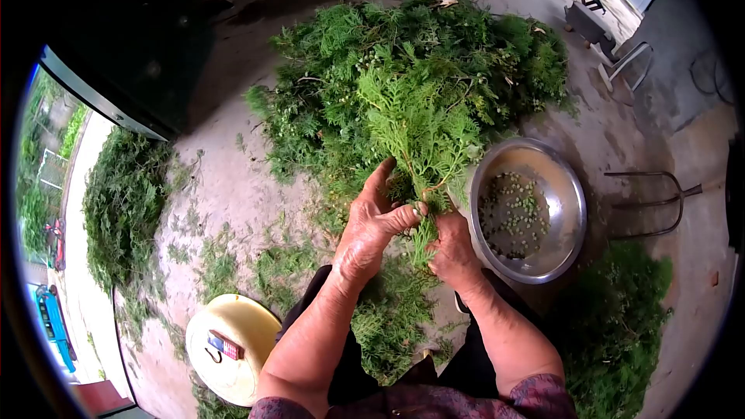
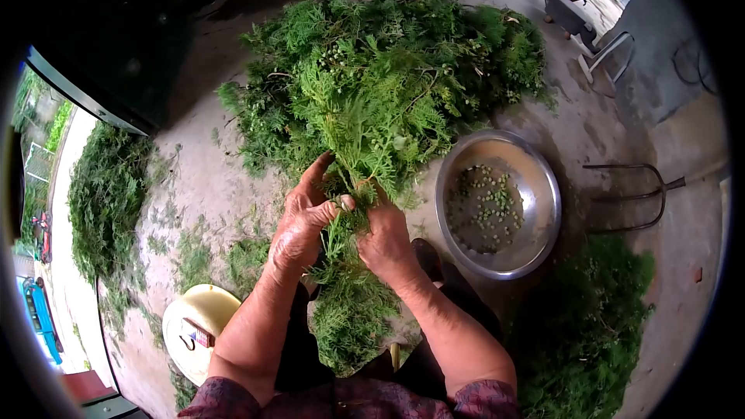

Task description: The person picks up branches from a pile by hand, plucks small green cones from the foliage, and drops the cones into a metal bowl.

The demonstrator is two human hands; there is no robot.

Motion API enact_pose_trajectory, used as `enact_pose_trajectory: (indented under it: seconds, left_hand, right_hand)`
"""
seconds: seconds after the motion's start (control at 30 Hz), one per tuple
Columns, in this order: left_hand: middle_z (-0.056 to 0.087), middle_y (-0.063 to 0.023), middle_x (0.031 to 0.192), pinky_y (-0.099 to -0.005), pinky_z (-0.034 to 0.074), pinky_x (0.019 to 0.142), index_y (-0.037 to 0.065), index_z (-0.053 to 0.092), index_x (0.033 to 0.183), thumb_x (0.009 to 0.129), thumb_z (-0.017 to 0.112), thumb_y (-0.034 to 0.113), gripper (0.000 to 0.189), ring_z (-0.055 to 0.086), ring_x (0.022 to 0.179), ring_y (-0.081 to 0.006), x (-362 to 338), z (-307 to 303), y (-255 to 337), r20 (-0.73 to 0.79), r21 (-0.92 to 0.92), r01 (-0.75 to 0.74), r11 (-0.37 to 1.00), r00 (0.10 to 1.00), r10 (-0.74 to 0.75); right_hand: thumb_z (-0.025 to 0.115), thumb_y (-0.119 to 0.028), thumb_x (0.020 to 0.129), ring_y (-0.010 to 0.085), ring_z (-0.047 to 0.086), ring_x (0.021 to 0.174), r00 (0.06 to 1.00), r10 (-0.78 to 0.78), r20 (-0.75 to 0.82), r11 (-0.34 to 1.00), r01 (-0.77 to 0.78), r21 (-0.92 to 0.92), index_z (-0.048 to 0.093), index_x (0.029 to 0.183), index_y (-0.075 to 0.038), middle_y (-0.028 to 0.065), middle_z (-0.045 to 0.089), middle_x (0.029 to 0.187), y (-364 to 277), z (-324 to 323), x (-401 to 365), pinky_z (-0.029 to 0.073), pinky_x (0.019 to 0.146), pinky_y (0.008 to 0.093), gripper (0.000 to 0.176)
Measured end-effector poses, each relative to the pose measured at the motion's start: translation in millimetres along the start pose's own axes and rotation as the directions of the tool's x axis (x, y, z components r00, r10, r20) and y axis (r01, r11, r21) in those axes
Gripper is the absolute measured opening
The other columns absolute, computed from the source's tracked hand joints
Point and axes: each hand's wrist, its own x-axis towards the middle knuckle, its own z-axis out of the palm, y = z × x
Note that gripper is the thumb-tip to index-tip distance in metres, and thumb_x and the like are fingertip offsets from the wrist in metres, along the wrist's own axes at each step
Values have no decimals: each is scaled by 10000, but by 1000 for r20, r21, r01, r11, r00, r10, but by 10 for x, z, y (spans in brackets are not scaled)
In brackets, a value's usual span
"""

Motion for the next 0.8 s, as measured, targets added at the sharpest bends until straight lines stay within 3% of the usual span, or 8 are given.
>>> enact_pose_trajectory:
  seconds: [0.1,0.17,0.3,0.37,0.57,0.63,0.7,0.8]
  left_hand:
    - [463,-176,1227,-342,366,923,-26,229,1343,686,752,180,864,470,1095,-250,15,-2,-21,-30,-38,0,999,1000,-1]
    - [471,-174,1214,-342,367,923,-36,216,1342,671,765,172,892,475,1087,-251,26,-28,3,-77,-44,85,995,993,-88]
    - [557,-150,1077,-323,391,891,-80,331,1247,681,764,171,755,541,967,-214,26,-43,29,-92,-196,40,980,994,-59]
    - [598,-106,968,-303,434,812,-34,449,1136,731,716,133,513,567,862,-176,27,-47,-23,-173,-222,49,974,981,-88]
    - [617,-66,859,-288,471,605,1,536,1027,777,655,99,294,565,715,-139,42,-88,3,-328,-259,80,963,930,-165]
    - [620,-72,866,-288,477,570,6,535,1039,780,643,78,290,569,713,-144,64,-187,-55,-340,-163,116,980,926,-166]
    - [621,-78,876,-289,483,546,10,539,1042,781,634,65,283,573,718,-151,65,-189,-58,-331,-139,162,977,922,-199]
    - [621,-84,898,-294,494,575,7,563,1018,768,637,67,267,585,750,-168,30,-90,-19,-273,-197,164,967,938,-214]
  right_hand:
    - [499,46,704,400,487,1027,995,103,-12,985,-104,-141,505,1106,21,247,445,1175,79,150,-26,430,865,403,403]
    - [498,83,682,394,480,1028,999,-17,33,968,25,-250,488,1114,52,241,419,1198,110,184,-47,433,860,396,433]
    - [508,104,664,414,472,1012,998,-60,-3,953,56,-298,478,1068,121,276,419,1161,-18,241,-49,432,862,389,405]
    - [519,103,658,416,469,1019,1000,-17,8,946,19,-324,478,1049,137,290,409,1167,-28,240,-80,426,872,390,395]
    - [586,3,701,440,451,1081,989,-98,110,942,128,-310,482,1084,64,286,379,1238,-95,146,-42,438,864,422,402]
    - [634,-165,781,362,510,1054,994,-86,61,974,97,-204,535,1075,19,214,474,1194,17,65,2,437,872,380,361]
    - [627,-158,793,301,535,1045,1000,-2,0,999,2,36,564,1066,4,178,548,1117,-7,-77,33,439,865,363,324]
    - [589,-96,824,120,584,784,957,114,-268,981,-66,180,596,1012,-11,49,621,882,18,-131,91,458,678,234,207]
